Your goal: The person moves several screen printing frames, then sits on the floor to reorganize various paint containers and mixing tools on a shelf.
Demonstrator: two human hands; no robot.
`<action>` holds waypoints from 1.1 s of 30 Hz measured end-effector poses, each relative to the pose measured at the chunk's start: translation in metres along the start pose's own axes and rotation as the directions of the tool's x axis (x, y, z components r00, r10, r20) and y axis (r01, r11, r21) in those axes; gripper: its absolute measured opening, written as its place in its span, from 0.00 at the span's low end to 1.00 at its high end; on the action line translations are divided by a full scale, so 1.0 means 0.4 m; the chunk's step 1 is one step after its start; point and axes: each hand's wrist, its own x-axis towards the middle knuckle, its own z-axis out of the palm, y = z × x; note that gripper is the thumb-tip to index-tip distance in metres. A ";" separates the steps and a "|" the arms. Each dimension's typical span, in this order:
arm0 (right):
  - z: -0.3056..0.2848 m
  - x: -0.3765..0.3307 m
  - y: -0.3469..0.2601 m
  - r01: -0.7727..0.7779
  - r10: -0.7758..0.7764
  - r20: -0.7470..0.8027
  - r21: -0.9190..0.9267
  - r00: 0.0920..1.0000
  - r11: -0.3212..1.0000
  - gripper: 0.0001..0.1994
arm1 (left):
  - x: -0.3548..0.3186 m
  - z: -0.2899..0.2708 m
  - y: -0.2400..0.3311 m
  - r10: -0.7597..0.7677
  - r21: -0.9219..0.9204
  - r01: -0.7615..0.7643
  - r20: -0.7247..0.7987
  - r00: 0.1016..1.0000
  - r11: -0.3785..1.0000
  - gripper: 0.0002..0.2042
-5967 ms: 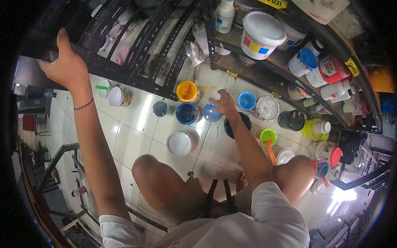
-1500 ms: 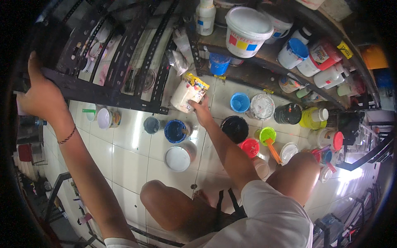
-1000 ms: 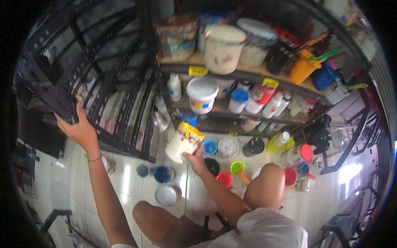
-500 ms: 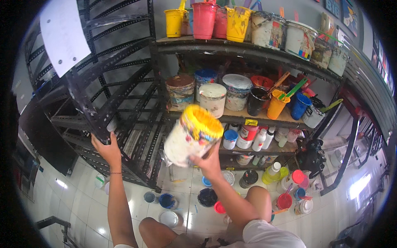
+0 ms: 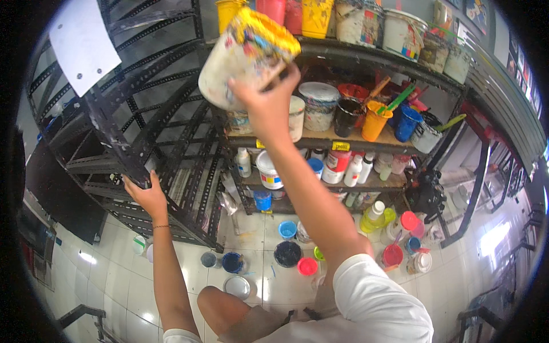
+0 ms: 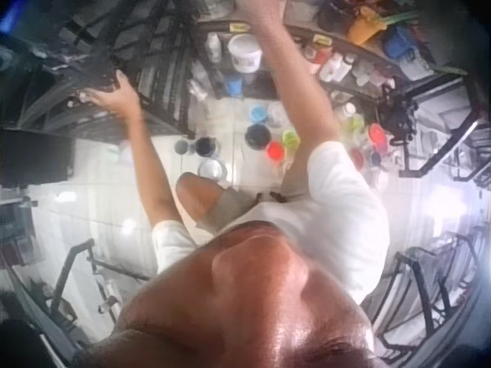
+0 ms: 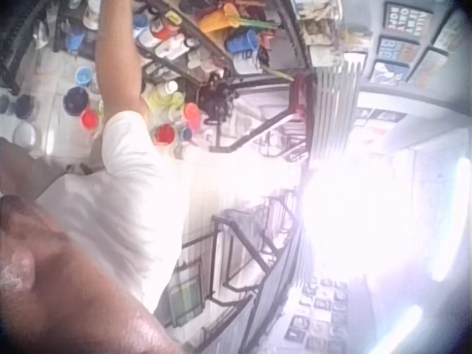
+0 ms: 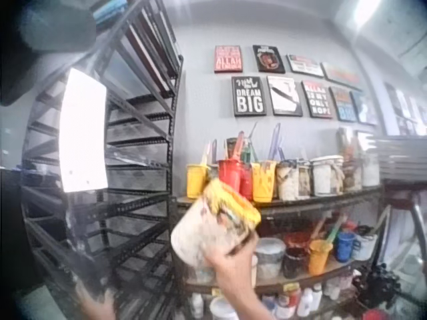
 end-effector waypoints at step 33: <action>-0.327 -0.066 -0.001 -0.040 -0.027 -0.137 -0.463 0.990 0.886 0.47 | 0.001 0.008 0.005 -0.024 0.035 0.024 -0.004 1.000 0.999 0.33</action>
